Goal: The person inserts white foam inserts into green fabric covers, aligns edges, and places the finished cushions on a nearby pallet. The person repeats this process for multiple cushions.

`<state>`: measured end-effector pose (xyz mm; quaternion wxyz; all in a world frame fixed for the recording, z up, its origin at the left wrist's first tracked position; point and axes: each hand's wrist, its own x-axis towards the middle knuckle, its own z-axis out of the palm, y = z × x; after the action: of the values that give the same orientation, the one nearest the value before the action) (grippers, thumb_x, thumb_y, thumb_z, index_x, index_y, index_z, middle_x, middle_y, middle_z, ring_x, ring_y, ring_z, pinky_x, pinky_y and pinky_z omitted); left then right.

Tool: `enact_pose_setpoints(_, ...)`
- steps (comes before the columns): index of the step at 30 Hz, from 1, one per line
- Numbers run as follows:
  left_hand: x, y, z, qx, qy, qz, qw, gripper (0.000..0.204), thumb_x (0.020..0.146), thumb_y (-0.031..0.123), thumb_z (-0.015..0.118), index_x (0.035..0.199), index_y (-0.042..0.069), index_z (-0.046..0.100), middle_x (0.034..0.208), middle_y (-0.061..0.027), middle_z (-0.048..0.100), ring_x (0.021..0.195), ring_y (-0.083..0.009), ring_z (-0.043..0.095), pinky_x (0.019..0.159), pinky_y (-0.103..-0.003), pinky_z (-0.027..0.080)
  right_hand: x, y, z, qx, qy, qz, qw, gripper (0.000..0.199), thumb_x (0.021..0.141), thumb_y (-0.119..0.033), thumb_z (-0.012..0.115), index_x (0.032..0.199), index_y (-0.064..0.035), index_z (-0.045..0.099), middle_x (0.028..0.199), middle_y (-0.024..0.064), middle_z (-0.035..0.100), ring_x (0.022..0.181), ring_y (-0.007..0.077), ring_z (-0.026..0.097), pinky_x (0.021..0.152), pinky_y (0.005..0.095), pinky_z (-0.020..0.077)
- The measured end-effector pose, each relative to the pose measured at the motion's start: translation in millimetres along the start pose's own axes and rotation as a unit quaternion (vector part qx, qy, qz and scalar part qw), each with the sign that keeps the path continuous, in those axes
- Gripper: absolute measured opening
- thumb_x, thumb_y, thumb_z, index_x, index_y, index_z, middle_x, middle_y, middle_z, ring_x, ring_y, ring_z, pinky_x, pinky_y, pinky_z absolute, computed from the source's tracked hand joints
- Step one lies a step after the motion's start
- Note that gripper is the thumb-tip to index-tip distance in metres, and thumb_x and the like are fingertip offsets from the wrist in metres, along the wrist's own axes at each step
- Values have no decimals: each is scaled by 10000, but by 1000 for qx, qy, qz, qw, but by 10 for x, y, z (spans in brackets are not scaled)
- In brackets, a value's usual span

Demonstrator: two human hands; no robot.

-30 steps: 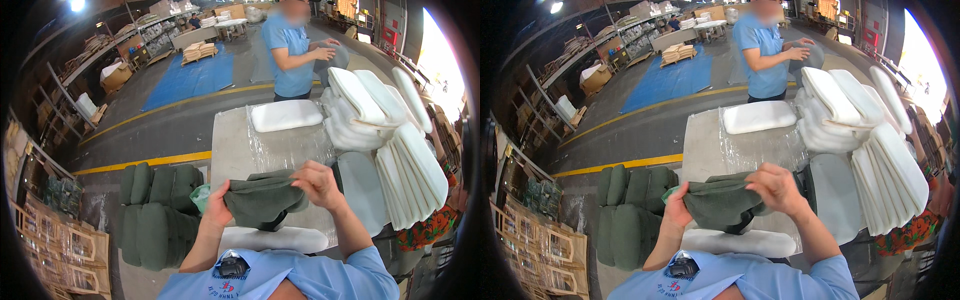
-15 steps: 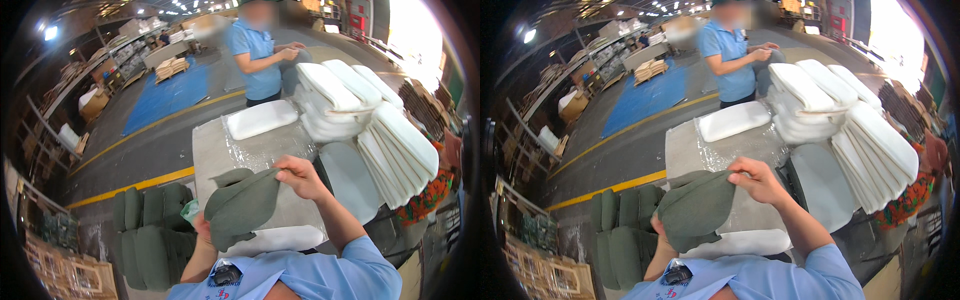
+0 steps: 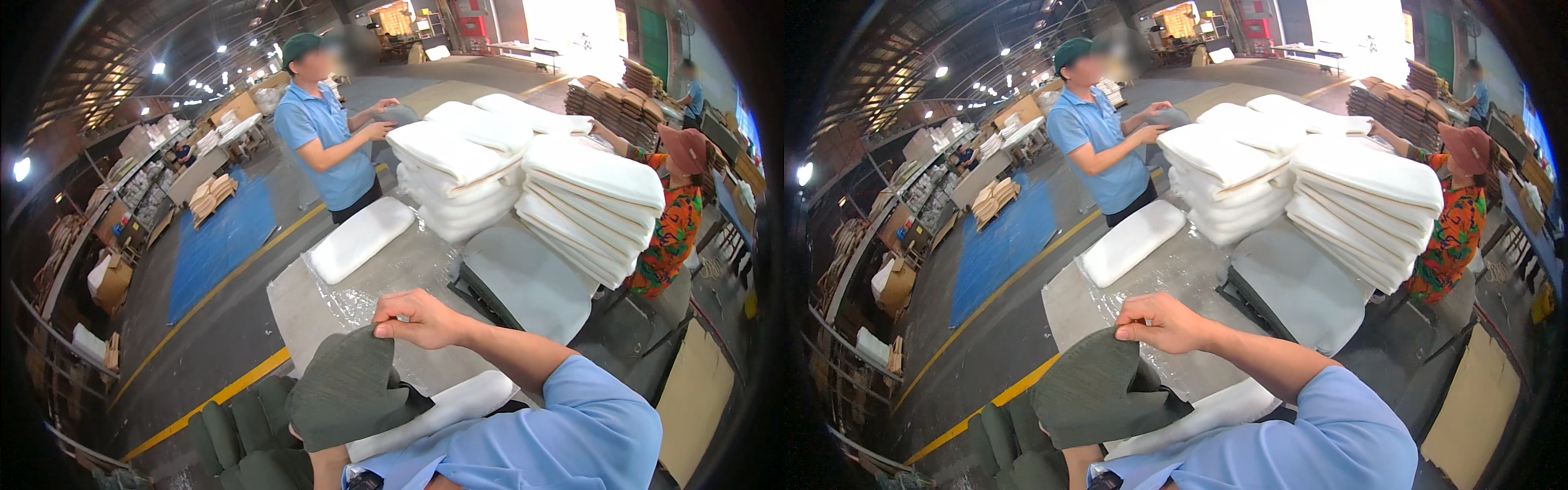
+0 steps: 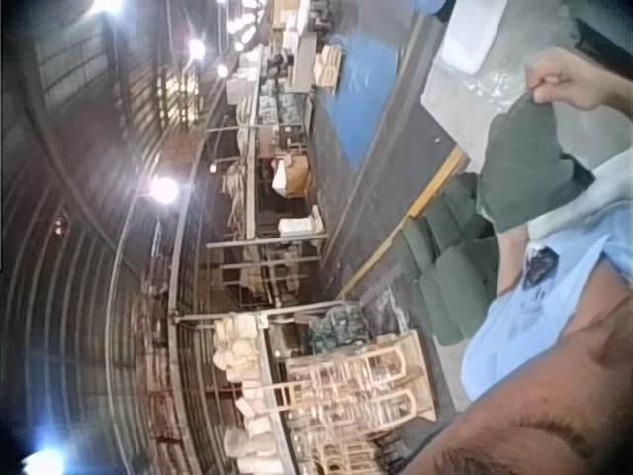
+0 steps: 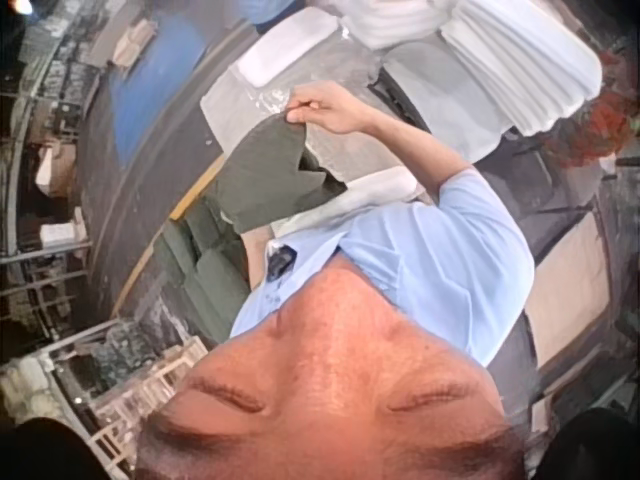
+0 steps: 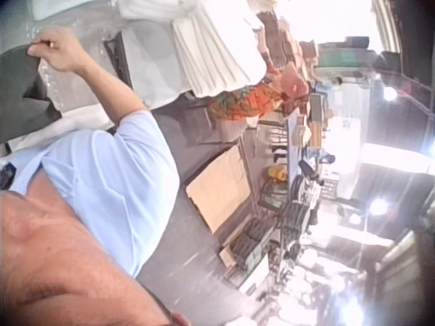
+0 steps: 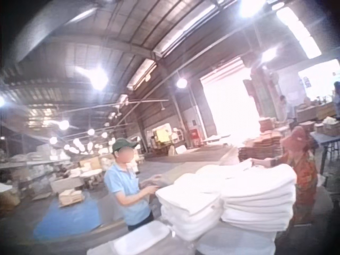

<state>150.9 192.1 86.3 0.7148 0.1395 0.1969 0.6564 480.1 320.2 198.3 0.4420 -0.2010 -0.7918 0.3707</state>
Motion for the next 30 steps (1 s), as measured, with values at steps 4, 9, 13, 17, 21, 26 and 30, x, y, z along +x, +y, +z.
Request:
enact_pose_setpoints(4,417,300,270,55,53,48,996,368,1082,228,544,1358,2,636,1316,-161,693,1135,-321,692,1010,-454,553,184,-108,-35,-3,57,15,998,221,983,-246,753,985,-26,734,870,120,716,778,234,665,719,367,528)
enact_pose_setpoints(9,601,296,613,319,119,150,928,343,1099,252,546,1366,55,632,1182,-118,704,1030,-249,698,889,-409,573,420,-48,-403,59,183,164,967,208,1023,-181,715,995,25,728,774,-24,652,715,37,563,611,256,478)
enact_pose_setpoints(13,427,-70,488,326,139,102,930,367,1080,291,641,1379,81,610,1155,-94,698,980,-215,700,824,-380,579,491,-36,-572,191,234,173,938,140,1027,-137,703,1003,-23,626,796,-4,632,704,77,634,591,252,548)
enact_pose_setpoints(17,467,-647,281,303,82,-102,944,430,1052,367,685,1387,113,588,1164,-127,714,1057,-300,731,863,-461,610,579,-106,-457,258,240,176,919,181,1015,-134,728,1001,-92,552,857,-2,628,705,112,669,598,274,600)
enact_pose_setpoints(21,692,-1076,429,211,185,-277,919,515,1012,451,734,1376,122,578,1083,-126,737,988,-340,755,880,-514,622,447,-270,-380,299,249,124,913,162,1020,-87,708,1007,-74,547,876,23,647,764,128,697,668,309,640)
enact_pose_setpoints(26,1121,-1171,534,81,196,-268,940,541,992,455,763,1364,106,582,1058,-111,757,901,-329,753,877,-468,618,176,-543,-259,354,281,85,888,99,1028,-35,649,1032,-67,555,957,60,680,824,179,732,721,352,677)
enact_pose_setpoints(30,1370,-984,219,141,213,-48,966,427,990,203,769,1366,106,590,1190,-98,731,1048,-267,718,904,-409,589,-206,-497,-292,361,286,82,884,84,1017,-40,642,1068,-56,576,1034,94,716,850,200,743,743,375,678)
